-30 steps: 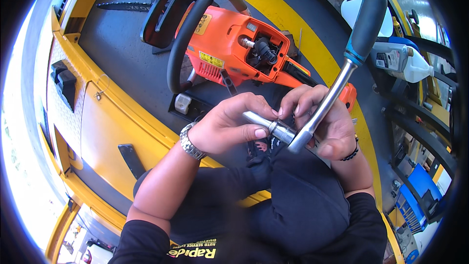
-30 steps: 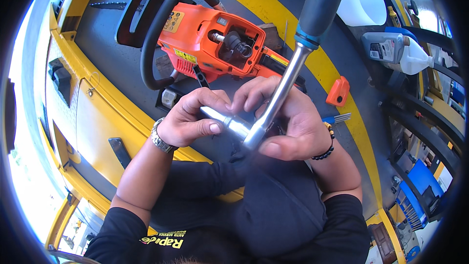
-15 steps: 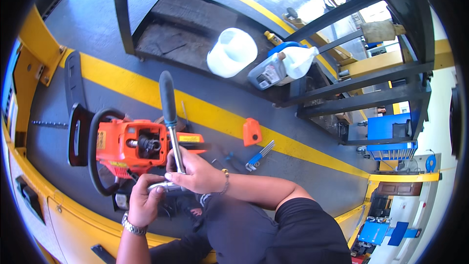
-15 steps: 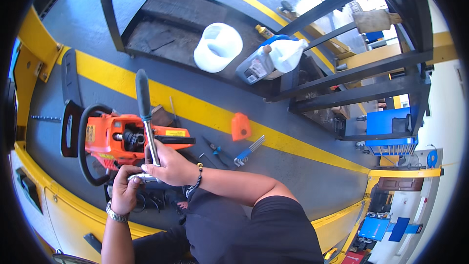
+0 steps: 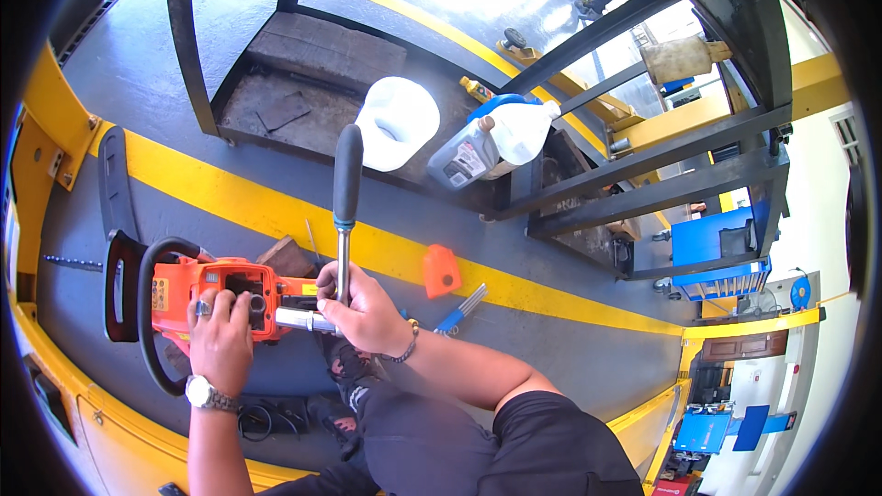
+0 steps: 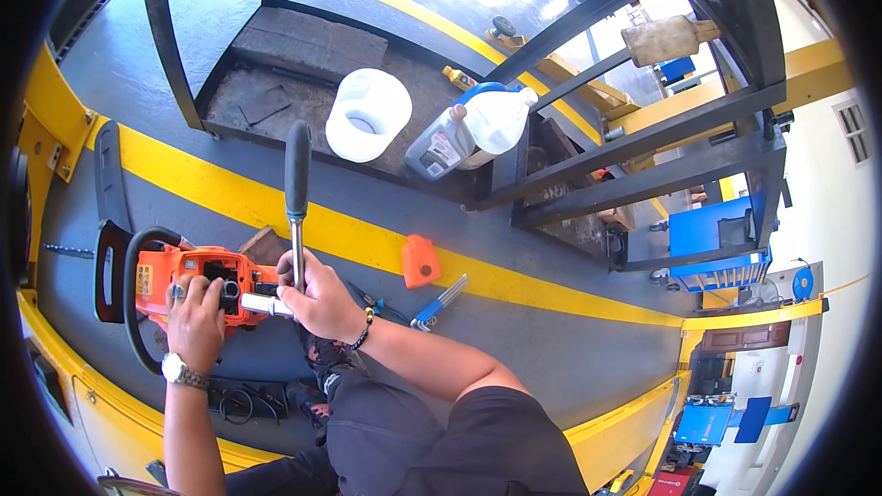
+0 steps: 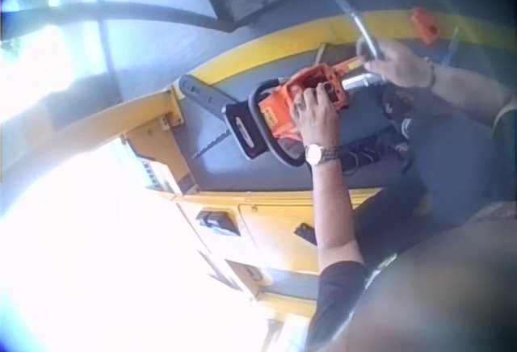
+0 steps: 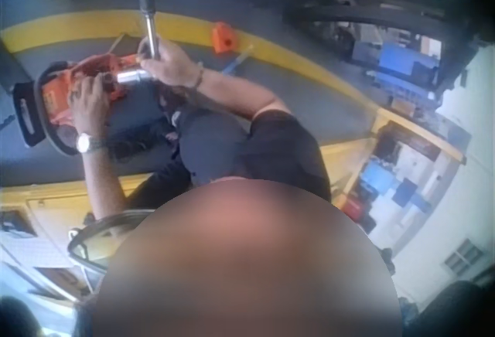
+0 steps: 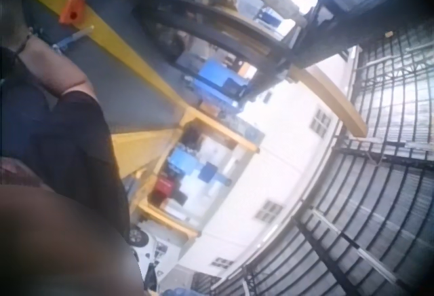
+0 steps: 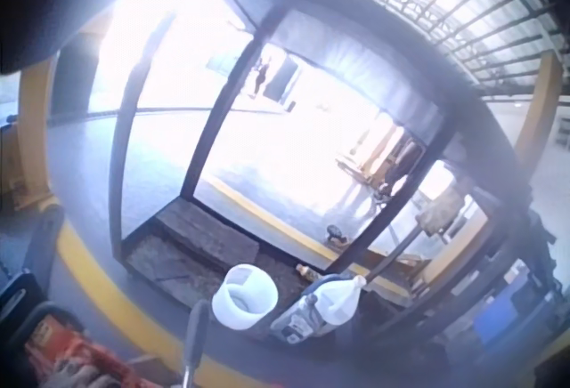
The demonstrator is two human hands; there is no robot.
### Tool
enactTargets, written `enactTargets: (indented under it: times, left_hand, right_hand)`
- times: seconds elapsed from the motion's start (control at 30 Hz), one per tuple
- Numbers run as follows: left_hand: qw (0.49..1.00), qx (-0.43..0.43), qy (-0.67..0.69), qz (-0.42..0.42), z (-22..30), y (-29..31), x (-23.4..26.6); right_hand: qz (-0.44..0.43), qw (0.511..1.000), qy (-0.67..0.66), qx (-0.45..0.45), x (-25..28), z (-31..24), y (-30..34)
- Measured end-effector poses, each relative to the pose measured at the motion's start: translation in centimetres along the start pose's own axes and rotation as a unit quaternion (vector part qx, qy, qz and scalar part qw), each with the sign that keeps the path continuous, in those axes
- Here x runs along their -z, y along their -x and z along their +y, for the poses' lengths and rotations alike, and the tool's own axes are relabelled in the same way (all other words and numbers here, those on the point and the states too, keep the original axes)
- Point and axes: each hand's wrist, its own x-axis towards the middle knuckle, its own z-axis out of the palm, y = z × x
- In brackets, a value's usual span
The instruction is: The person is sitting on the floor and repairing a chainsaw. They use a hex key to adjust internal components and a socket wrench to tighten a bolt on the chainsaw body.
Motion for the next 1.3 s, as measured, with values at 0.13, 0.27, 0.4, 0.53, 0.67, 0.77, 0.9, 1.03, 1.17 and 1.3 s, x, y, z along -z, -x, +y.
enactTargets:
  times: [0.13, 0.27, 0.4, 0.53, 0.67, 0.77, 0.9, 1.03, 1.17, 1.3]
  left_hand:
    - [0.997, 0.017, 0.050, 0.063, 2.3, 3.1, -0.5]
    - [0.994, 0.059, 0.060, 0.076, 2.2, 6.0, 0.1]
    - [0.983, 0.080, 0.156, 0.049, 2.1, 6.0, -1.2]
    - [0.964, 0.178, 0.196, 0.027, 1.3, 6.8, -0.9]
    - [0.967, 0.160, 0.192, 0.040, 0.8, 6.9, -0.7]
    - [0.967, 0.163, 0.184, 0.066, 0.8, 6.8, -0.6]
    - [0.965, 0.186, 0.159, 0.096, 0.8, 7.0, -0.7]
    - [0.959, 0.213, 0.163, 0.094, 0.9, 7.0, -0.7]
    - [0.954, 0.214, 0.190, 0.087, 0.3, 6.9, -0.9]
    - [0.952, 0.204, 0.212, 0.084, -0.3, 7.2, -1.0]
  right_hand:
    - [-0.018, 0.999, 0.051, 0.009, 0.0, -0.5, -1.0]
    - [-0.025, 0.971, 0.165, 0.171, -2.5, -1.1, -2.9]
    - [-0.035, 0.976, 0.140, 0.162, -2.0, 0.0, -3.1]
    - [-0.076, 0.965, 0.157, 0.197, -4.1, 0.3, -4.6]
    - [-0.091, 0.953, 0.175, 0.231, -5.9, 0.6, -6.3]
    - [-0.097, 0.942, 0.203, 0.248, -6.5, 0.8, -7.1]
    - [-0.100, 0.940, 0.208, 0.250, -7.5, 0.8, -7.4]
    - [-0.090, 0.937, 0.215, 0.261, -7.9, 1.5, -8.2]
    - [-0.090, 0.939, 0.216, 0.253, -8.5, 1.7, -8.8]
    - [-0.079, 0.947, 0.196, 0.241, -9.1, 1.9, -9.5]
